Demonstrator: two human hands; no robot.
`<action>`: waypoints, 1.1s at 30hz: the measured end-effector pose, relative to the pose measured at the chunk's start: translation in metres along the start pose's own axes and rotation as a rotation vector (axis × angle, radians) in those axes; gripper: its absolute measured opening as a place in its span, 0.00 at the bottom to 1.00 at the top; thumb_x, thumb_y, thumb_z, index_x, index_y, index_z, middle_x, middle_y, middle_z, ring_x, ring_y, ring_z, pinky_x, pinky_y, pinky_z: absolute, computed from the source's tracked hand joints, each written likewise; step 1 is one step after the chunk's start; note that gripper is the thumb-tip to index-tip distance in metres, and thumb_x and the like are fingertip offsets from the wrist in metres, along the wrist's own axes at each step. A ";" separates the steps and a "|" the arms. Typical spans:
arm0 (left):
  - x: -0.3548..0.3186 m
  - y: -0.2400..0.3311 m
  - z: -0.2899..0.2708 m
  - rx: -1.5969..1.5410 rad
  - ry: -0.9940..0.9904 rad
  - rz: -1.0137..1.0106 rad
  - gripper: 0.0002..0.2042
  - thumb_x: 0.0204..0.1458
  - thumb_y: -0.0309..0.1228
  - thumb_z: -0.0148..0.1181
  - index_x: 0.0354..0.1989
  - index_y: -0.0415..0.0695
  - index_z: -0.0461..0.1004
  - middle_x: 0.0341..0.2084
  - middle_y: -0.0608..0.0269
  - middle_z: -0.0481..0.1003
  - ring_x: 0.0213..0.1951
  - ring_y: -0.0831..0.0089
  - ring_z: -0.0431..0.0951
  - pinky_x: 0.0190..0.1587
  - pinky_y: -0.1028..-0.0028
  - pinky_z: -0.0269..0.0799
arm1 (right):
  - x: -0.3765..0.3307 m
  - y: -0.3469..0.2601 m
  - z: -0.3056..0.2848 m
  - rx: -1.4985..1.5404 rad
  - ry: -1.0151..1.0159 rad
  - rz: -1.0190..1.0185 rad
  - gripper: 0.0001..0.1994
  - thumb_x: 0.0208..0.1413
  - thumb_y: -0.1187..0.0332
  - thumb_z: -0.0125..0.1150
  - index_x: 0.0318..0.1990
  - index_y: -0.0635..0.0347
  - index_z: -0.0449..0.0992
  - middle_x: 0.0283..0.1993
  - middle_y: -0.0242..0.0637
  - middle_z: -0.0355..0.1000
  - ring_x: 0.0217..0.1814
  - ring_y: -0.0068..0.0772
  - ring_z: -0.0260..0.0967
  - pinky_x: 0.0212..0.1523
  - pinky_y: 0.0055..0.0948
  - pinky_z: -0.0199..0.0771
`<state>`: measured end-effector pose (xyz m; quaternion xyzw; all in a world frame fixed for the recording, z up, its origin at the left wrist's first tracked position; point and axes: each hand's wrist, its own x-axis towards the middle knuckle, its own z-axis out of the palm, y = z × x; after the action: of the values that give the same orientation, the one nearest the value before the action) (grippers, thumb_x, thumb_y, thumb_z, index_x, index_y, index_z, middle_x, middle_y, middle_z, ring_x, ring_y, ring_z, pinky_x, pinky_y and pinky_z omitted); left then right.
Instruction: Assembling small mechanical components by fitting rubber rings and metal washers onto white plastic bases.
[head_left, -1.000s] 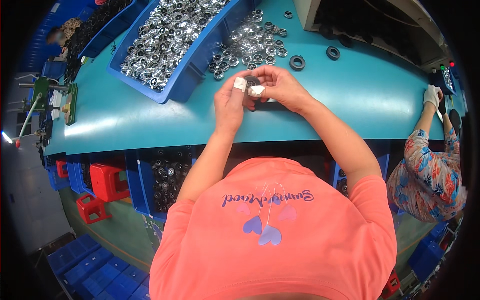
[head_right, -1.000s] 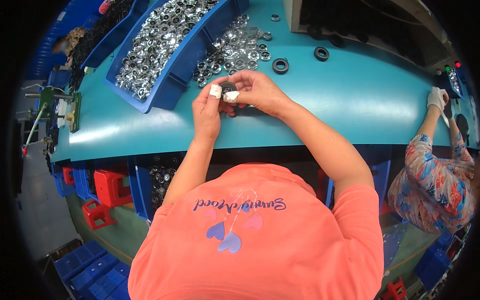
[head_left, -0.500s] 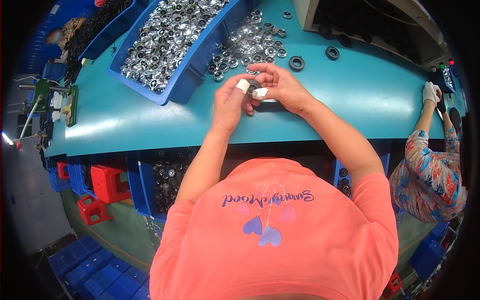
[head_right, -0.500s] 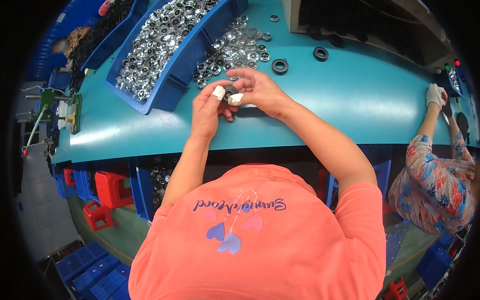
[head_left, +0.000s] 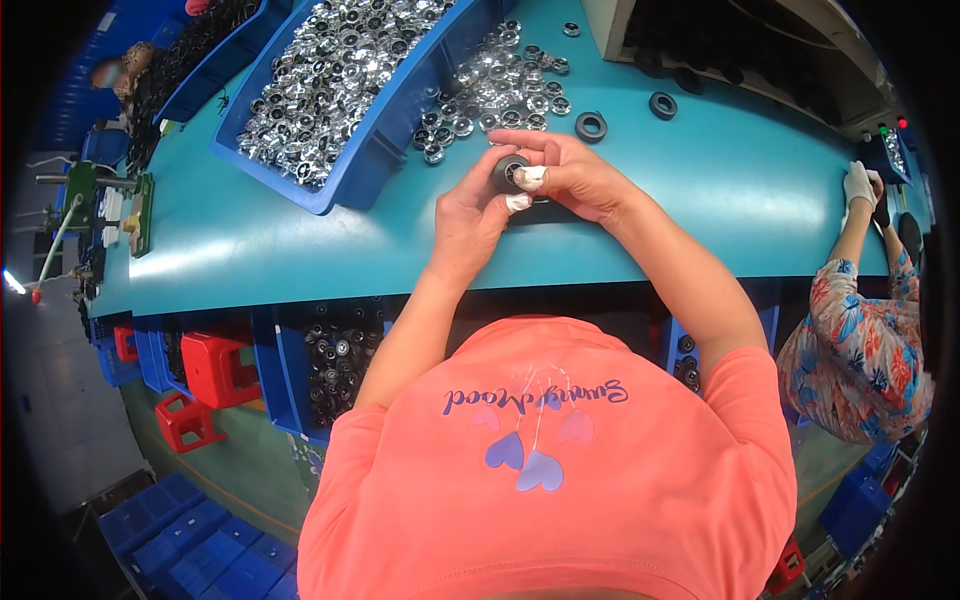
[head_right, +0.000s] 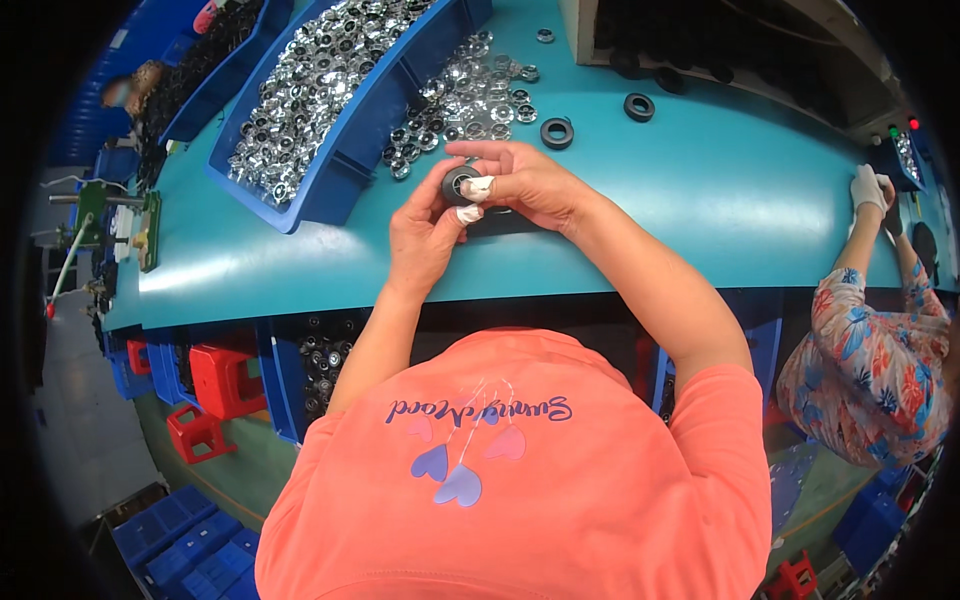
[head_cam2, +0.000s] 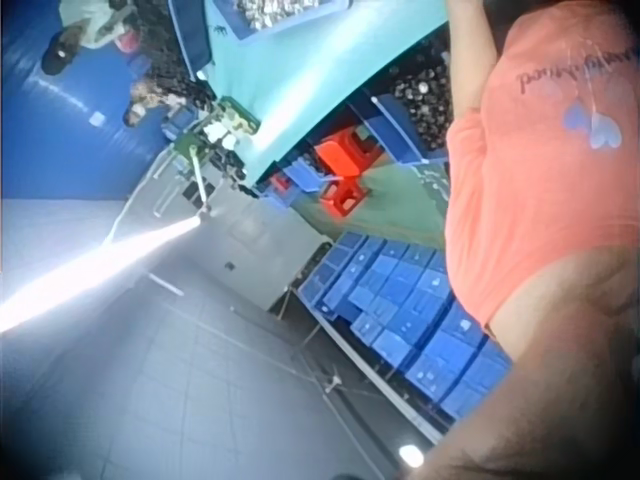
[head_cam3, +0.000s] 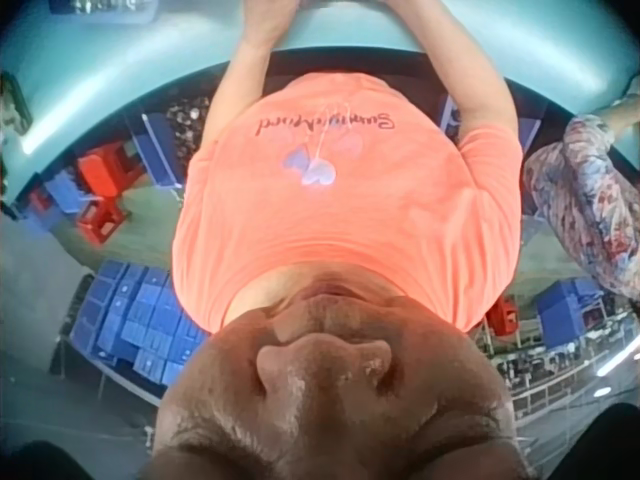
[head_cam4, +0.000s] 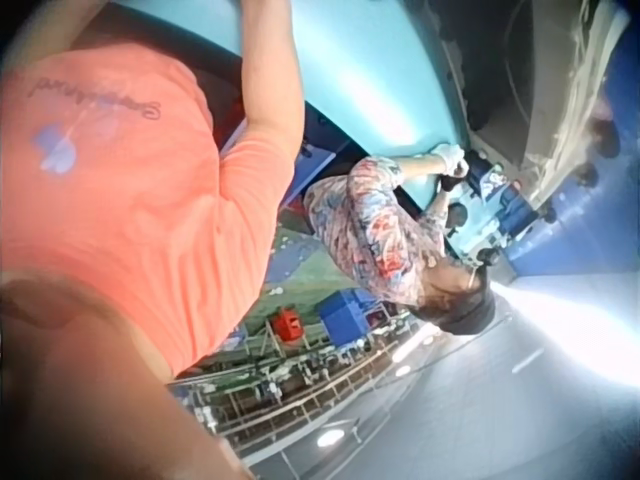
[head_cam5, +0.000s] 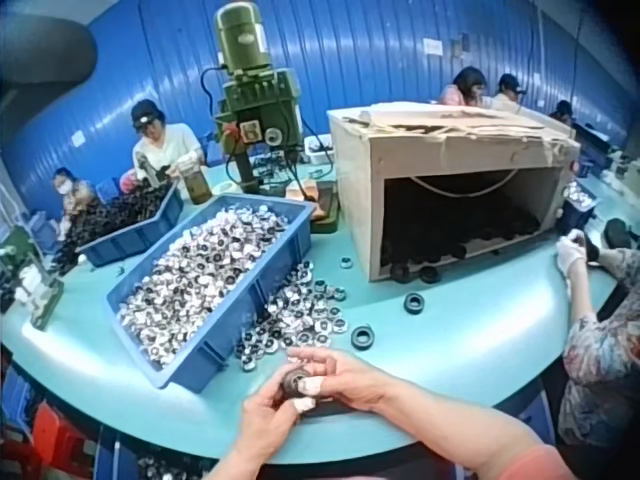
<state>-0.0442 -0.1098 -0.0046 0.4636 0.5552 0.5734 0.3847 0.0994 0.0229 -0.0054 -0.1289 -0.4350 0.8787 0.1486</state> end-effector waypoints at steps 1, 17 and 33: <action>0.001 0.000 0.000 0.039 -0.001 0.002 0.27 0.56 0.19 0.62 0.65 0.47 0.68 0.37 0.68 0.79 0.31 0.85 0.74 0.27 0.82 0.69 | 0.000 0.001 -0.003 0.018 -0.021 -0.003 0.36 0.55 0.71 0.70 0.70 0.66 0.60 0.47 0.35 0.77 0.49 0.26 0.76 0.53 0.27 0.76; 0.005 -0.001 -0.013 -0.239 0.105 -0.064 0.30 0.52 0.23 0.69 0.65 0.41 0.67 0.43 0.61 0.79 0.37 0.79 0.79 0.26 0.81 0.75 | -0.002 -0.012 0.012 -0.365 0.224 -0.045 0.24 0.62 0.63 0.63 0.63 0.60 0.71 0.47 0.36 0.78 0.43 0.24 0.73 0.40 0.24 0.75; 0.003 0.000 -0.007 -0.172 0.099 -0.058 0.27 0.54 0.23 0.67 0.64 0.40 0.68 0.42 0.65 0.79 0.37 0.82 0.78 0.30 0.81 0.73 | -0.001 -0.010 0.013 -0.234 0.147 -0.042 0.29 0.57 0.69 0.66 0.65 0.67 0.67 0.43 0.33 0.78 0.41 0.21 0.73 0.42 0.20 0.74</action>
<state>-0.0522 -0.1088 -0.0041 0.3837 0.5354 0.6298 0.4118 0.0970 0.0187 0.0100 -0.2004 -0.5252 0.8067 0.1823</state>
